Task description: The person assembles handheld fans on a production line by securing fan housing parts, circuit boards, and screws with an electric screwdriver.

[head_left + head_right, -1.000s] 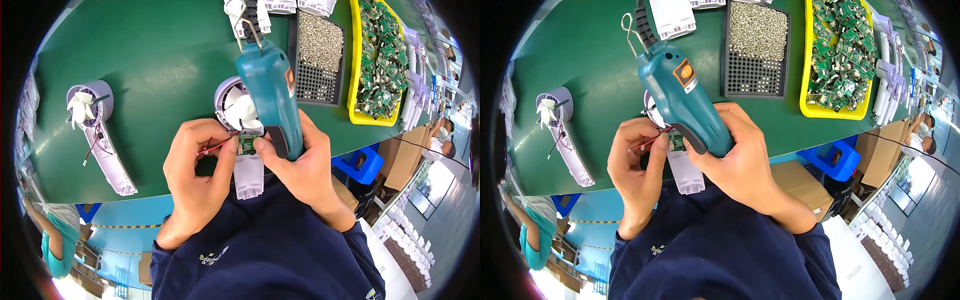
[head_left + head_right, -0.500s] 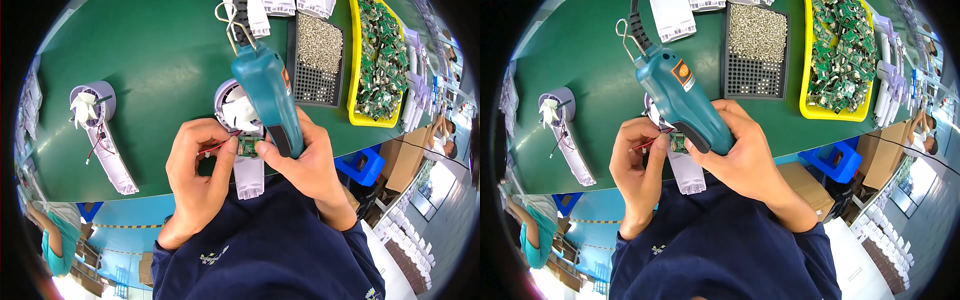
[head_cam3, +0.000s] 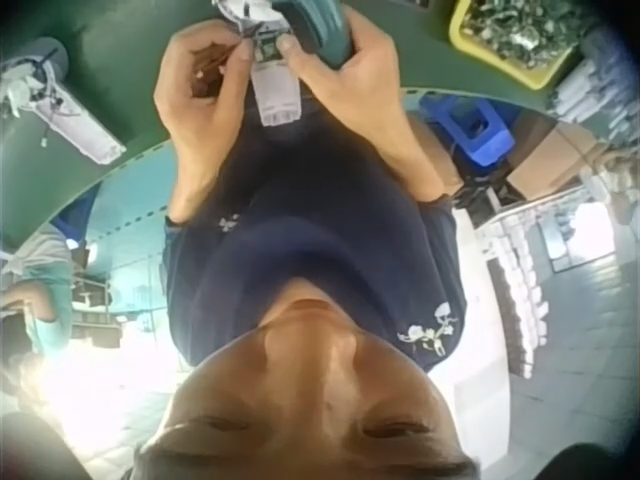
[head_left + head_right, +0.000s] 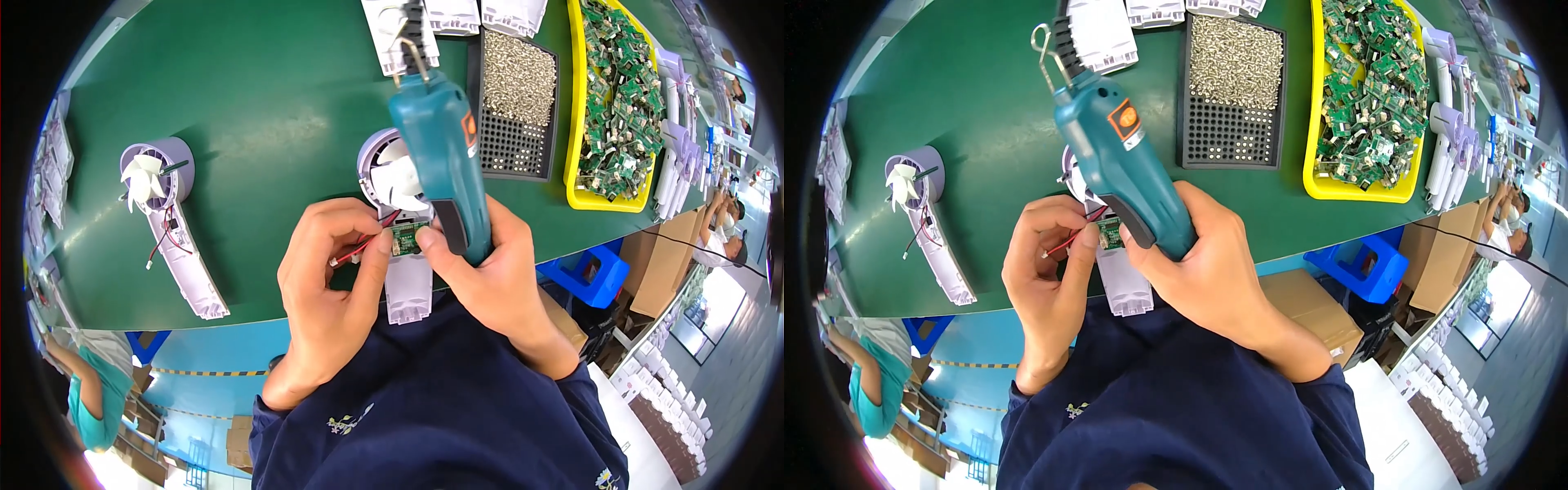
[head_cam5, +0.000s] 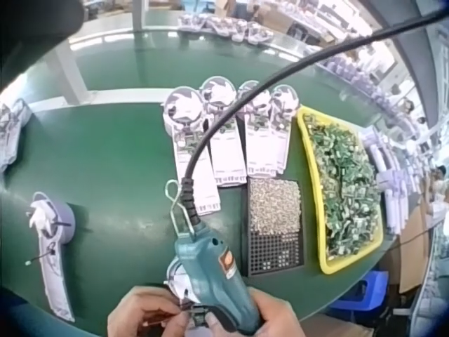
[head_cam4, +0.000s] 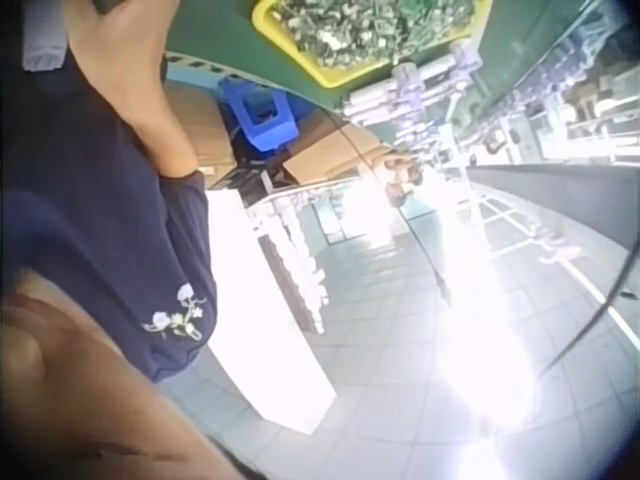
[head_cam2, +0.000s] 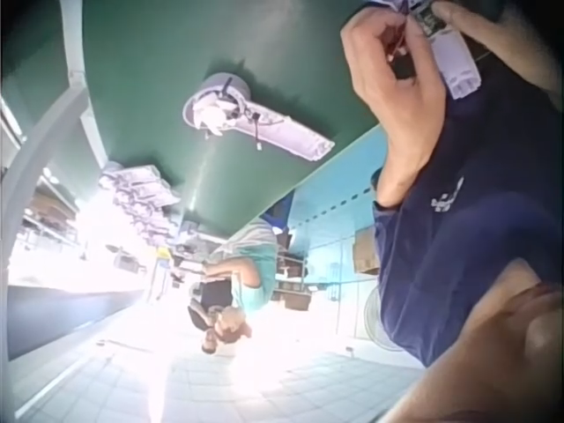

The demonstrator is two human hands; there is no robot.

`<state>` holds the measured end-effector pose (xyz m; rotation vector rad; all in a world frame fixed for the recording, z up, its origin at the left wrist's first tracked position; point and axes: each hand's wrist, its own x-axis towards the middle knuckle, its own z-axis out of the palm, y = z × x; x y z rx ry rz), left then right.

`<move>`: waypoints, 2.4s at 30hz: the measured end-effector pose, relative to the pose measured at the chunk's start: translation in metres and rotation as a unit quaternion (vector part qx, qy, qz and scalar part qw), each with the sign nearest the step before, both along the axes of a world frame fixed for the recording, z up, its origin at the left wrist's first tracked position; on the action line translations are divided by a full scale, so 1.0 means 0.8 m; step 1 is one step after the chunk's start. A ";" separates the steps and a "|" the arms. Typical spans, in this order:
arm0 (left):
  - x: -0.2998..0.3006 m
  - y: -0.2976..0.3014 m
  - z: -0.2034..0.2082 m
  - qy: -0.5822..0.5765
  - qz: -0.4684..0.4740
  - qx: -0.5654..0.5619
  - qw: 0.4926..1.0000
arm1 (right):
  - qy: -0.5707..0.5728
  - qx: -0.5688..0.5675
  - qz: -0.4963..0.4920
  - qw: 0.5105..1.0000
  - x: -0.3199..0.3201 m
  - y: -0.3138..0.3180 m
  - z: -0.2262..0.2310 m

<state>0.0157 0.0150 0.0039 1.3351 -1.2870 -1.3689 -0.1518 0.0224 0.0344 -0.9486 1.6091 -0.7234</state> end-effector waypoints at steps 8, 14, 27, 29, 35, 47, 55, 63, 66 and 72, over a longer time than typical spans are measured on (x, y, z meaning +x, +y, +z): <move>-0.005 -0.001 0.003 -0.013 0.013 0.001 1.000 | -0.003 -0.013 -0.035 0.999 0.001 0.006 -0.006; -0.011 0.000 0.005 -0.038 0.014 0.002 0.999 | 0.010 -0.058 -0.044 0.997 0.006 0.010 -0.014; -0.011 -0.001 0.004 0.015 0.010 0.054 0.998 | 0.017 -0.025 -0.024 0.999 0.003 0.007 -0.011; -0.011 -0.001 0.005 0.016 0.010 0.053 0.998 | 0.013 -0.026 -0.025 0.999 0.004 0.007 -0.010; -0.010 -0.004 0.005 0.015 0.006 0.051 0.999 | -0.019 0.018 -0.020 0.999 0.001 0.002 -0.003; -0.010 -0.004 -0.004 -0.068 -0.007 -0.071 0.995 | -0.105 0.057 -0.098 0.988 -0.002 -0.003 -0.004; -0.004 -0.007 0.001 -0.037 -0.047 -0.024 0.998 | -0.119 0.055 -0.098 0.987 -0.004 -0.001 -0.002; -0.001 -0.007 0.006 -0.027 -0.053 0.011 0.998 | -0.130 0.048 -0.096 0.986 -0.004 0.001 -0.004; -0.002 -0.007 0.007 -0.032 -0.052 0.019 0.998 | -0.132 0.051 -0.097 0.985 -0.005 0.002 -0.007; -0.002 -0.007 0.006 -0.028 -0.055 0.029 0.998 | -0.089 0.044 -0.084 0.992 -0.004 0.004 -0.010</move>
